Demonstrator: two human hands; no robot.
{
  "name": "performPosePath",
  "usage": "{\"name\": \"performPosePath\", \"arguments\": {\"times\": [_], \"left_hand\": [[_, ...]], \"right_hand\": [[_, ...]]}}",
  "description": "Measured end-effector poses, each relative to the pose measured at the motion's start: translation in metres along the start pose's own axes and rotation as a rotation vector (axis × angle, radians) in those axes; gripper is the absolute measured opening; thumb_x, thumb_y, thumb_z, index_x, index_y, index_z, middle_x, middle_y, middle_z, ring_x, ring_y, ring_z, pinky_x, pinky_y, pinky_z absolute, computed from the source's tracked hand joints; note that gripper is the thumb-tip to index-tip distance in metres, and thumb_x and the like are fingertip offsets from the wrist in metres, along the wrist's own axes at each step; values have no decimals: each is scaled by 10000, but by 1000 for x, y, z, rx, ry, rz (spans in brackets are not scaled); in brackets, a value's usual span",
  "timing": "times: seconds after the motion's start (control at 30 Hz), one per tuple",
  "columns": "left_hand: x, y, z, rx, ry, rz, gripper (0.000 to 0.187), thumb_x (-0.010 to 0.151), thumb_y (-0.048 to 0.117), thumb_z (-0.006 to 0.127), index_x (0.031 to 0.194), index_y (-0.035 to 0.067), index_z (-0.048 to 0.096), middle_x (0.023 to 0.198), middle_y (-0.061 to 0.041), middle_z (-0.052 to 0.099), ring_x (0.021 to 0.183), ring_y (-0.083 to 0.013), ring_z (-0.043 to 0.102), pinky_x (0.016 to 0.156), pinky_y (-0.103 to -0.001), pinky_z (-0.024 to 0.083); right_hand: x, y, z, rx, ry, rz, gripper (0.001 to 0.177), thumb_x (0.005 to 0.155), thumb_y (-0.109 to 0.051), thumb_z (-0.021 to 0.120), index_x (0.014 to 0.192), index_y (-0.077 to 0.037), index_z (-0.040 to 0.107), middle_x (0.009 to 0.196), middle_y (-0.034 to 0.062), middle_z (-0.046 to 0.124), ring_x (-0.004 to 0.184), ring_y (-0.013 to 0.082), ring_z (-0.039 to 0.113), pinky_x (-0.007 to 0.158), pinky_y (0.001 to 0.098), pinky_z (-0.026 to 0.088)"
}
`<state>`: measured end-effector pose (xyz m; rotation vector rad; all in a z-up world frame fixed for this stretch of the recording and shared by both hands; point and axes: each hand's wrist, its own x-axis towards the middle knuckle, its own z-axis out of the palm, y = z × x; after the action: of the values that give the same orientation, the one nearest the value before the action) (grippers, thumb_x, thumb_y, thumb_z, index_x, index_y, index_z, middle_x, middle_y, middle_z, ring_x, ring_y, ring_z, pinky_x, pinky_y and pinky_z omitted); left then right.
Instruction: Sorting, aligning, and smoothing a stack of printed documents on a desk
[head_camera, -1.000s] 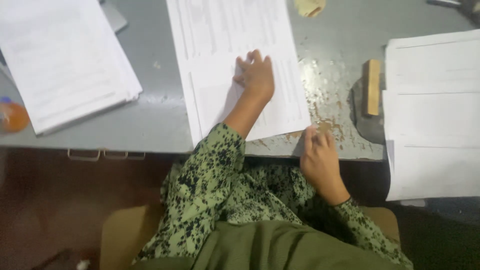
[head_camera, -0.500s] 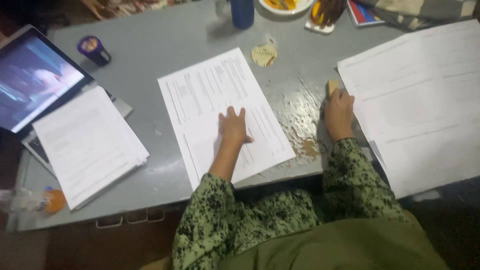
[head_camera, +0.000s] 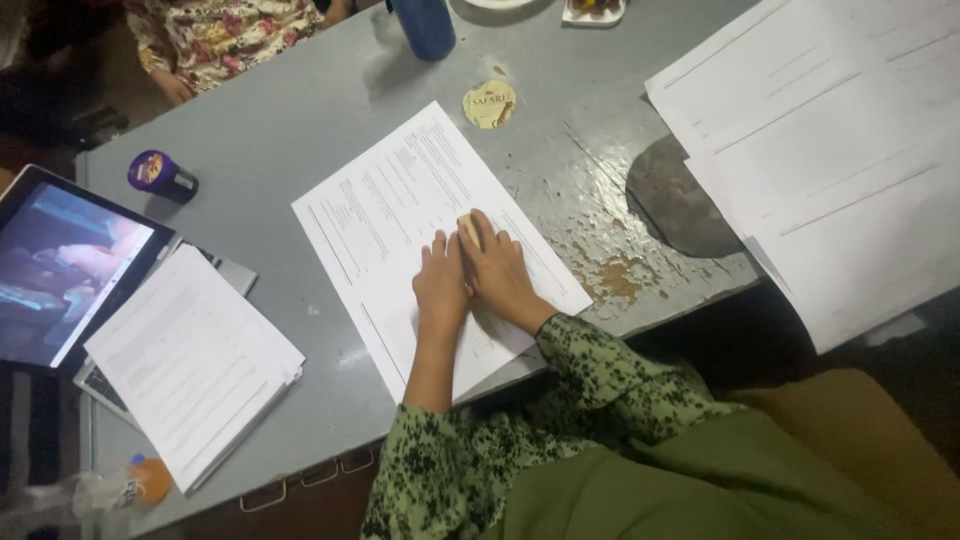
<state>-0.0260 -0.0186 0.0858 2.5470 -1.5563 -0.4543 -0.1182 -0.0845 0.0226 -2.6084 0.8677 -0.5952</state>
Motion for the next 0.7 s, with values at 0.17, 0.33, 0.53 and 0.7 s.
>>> {"name": "performPosePath", "arguments": {"times": [0.17,0.33,0.53,0.7], "left_hand": [[-1,0,6,55,4,4,934,714,250,897,1509,60,447,1546,-252,412,1367,-470,439,924,-644,543],[10,3,7,65,-36,4,1045,664,441,923,1537,111,451,1547,-294,375,1360,-544,428,915,-678,522],[17,1,15,78,-63,-30,1070,653,454,924,1559,169,432,1554,-308,321,1371,-575,387,942,-692,505],[20,6,9,78,-99,-57,1076,652,419,938,1563,164,424,1553,-315,298,1378,-591,364,971,-679,499]], "right_hand": [[-2,3,-21,-104,16,-54,758,838,-79,594,1562,2,383,1649,215,305,1340,447,394,1057,610,306],[10,42,1,-102,134,-5,656,905,63,455,1552,81,348,1637,252,316,1535,410,235,1210,571,188],[-24,40,-29,-82,75,111,587,994,42,370,1572,92,283,1647,292,244,1550,414,115,1229,578,41],[-76,54,-44,-177,61,172,694,913,79,465,1581,100,277,1654,309,227,1553,433,125,1219,579,28]]}}
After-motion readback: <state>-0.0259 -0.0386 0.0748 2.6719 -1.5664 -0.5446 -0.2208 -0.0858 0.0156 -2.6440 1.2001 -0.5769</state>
